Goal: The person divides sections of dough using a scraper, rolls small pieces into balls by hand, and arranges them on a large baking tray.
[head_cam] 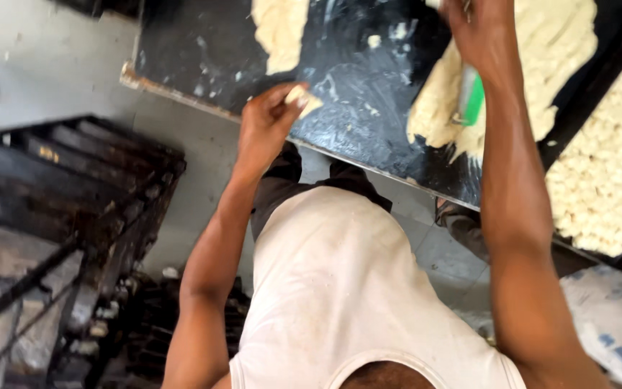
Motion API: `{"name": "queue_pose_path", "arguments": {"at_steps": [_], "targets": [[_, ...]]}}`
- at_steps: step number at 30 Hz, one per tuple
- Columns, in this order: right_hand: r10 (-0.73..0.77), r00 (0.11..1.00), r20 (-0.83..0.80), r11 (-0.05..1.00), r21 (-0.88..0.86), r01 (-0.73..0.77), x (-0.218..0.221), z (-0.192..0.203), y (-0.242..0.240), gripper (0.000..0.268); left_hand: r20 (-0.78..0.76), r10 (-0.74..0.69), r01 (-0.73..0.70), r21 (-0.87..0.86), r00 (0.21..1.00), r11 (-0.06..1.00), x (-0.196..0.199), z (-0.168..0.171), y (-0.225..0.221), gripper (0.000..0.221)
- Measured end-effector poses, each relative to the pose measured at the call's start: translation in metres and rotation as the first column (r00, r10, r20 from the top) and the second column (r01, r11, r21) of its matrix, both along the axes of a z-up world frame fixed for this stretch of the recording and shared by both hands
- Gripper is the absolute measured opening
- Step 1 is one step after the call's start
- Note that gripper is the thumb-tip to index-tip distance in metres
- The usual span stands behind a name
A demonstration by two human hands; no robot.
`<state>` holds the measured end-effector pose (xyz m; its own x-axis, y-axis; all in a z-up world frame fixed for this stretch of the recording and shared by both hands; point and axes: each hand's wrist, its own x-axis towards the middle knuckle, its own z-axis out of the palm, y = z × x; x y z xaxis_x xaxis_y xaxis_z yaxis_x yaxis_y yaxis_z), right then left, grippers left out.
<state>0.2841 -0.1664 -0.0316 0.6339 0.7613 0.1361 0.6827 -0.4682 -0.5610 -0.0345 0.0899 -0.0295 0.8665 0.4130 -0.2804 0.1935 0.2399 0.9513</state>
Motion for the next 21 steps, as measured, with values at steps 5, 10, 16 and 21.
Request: {"name": "queue_pose_path", "arguments": {"at_steps": [5, 10, 16, 21], "targets": [[0.131, 0.891, -0.434, 0.989, 0.001, -0.145, -0.154, 0.047, 0.042, 0.023, -0.044, -0.177, 0.182, 0.302, 0.983, 0.936, 0.019, -0.013, -0.005, 0.029], [-0.057, 0.894, -0.444, 0.996, 0.031, 0.079, -0.17, 0.062, 0.045, 0.034, 0.101, -0.489, 0.477, 0.124, 0.866, 0.87, 0.032, -0.001, -0.018, 0.059], [0.104, 0.994, 0.024, 0.993, -0.059, -0.102, -0.205, 0.087, 0.014, 0.024, 0.086, -0.535, 0.54, -0.194, 0.841, 0.819, 0.046, 0.0, -0.043, 0.038], [0.008, 0.986, 0.169, 1.0, -0.005, -0.007, -0.225, 0.095, 0.007, 0.027, 0.035, -0.552, 0.501, -0.468, 0.833, 0.728, 0.045, 0.007, -0.054, 0.039]]}}
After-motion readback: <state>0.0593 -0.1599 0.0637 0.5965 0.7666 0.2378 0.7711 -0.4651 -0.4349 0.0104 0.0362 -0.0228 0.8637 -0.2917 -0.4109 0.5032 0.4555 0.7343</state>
